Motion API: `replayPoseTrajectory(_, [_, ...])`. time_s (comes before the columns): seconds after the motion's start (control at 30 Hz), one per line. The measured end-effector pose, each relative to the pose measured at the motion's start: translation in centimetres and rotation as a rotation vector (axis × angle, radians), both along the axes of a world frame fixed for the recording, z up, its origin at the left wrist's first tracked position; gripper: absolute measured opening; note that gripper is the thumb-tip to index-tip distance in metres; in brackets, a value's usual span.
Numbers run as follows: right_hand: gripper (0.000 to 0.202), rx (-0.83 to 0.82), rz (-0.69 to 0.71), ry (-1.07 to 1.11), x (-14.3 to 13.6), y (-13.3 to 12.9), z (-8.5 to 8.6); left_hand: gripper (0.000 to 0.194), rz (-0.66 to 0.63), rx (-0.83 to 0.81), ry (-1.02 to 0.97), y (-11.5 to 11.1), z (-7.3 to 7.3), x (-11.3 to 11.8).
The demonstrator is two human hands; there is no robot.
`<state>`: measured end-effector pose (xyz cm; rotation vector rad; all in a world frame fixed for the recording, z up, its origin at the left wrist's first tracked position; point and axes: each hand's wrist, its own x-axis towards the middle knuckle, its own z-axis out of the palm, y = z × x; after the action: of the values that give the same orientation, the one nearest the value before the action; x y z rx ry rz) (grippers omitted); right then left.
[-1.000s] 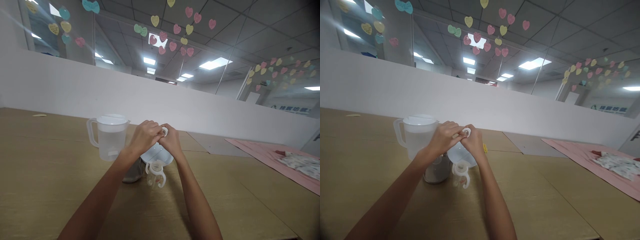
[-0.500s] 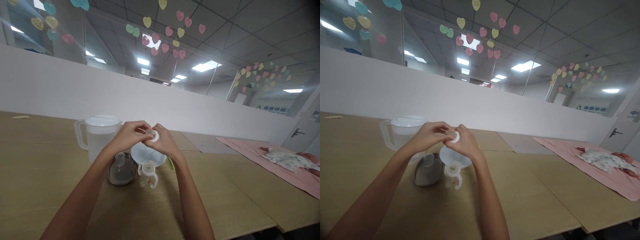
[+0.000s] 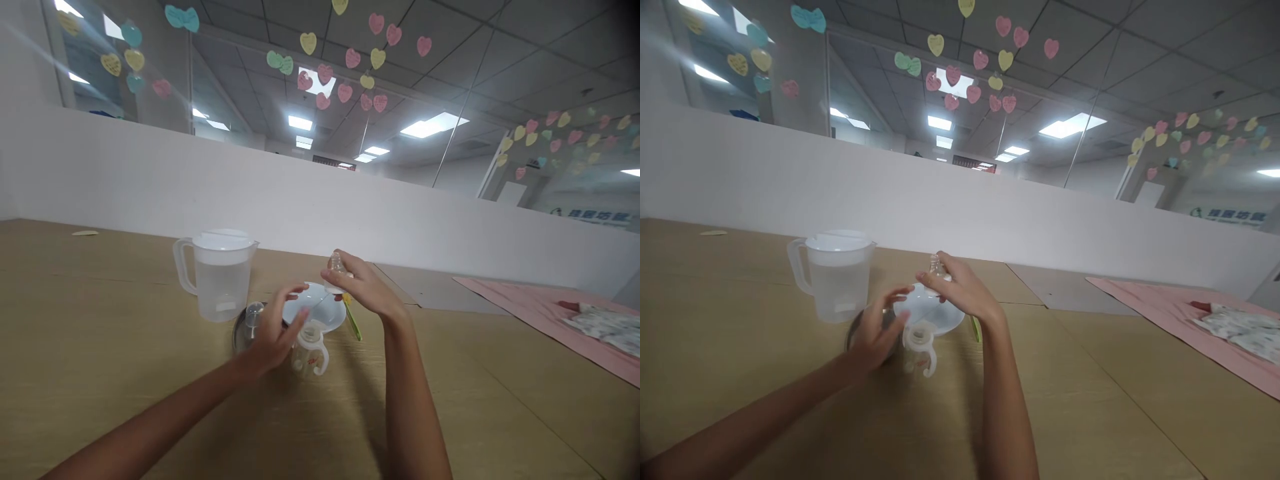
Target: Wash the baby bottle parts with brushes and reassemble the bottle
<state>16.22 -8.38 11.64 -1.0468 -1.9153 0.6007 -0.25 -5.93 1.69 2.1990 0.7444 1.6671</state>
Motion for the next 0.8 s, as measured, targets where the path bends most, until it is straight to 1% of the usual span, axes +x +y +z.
replayPoseTrajectory(0.07, [0.025, -0.033, -0.012, -0.101, 0.2, 1.0, -0.5, 0.042, 0.009, -0.042, 0.192, 0.0, -2.7, -0.5])
replayPoseTrajectory(0.13, [0.027, -0.049, -0.026, -0.229, 0.3, 2.2, -1.2, 0.051, -0.013, -0.067, 0.300, -0.4, -4.5, -0.8])
replayPoseTrajectory(0.2, [0.028, -0.057, -0.049, -0.360, 0.4, 3.2, -1.7, 0.055, -0.019, -0.059, 0.337, -0.8, -5.4, -0.8])
replayPoseTrajectory(0.3, [0.029, -0.072, -0.040, -0.492, 0.6, 4.0, -2.2, 0.054, 0.018, -0.023, 0.351, -1.1, -6.4, -0.6])
replayPoseTrajectory(0.4, [0.029, -0.126, 0.044, -0.563, 1.0, 4.4, -2.5, 0.056, 0.061, -0.057, 0.356, -0.9, -7.0, -0.5])
replayPoseTrajectory(0.5, [0.022, -0.192, 0.111, -0.578, 1.4, 4.8, -2.9, 0.057, 0.058, -0.131, 0.345, -0.6, -7.1, -0.5])
replayPoseTrajectory(0.57, [0.018, -0.203, 0.098, -0.558, 1.6, 5.1, -3.2, 0.055, 0.030, -0.179, 0.325, -0.6, -6.9, -0.5])
replayPoseTrajectory(0.67, [0.024, -0.206, 0.040, -0.537, 1.8, 5.4, -3.6, 0.052, 0.003, -0.240, 0.291, -0.9, -6.5, -0.5])
replayPoseTrajectory(0.8, [0.025, -0.216, 0.035, -0.582, 1.6, 5.4, -3.6, 0.051, -0.004, -0.245, 0.281, -1.0, -6.3, -0.5])
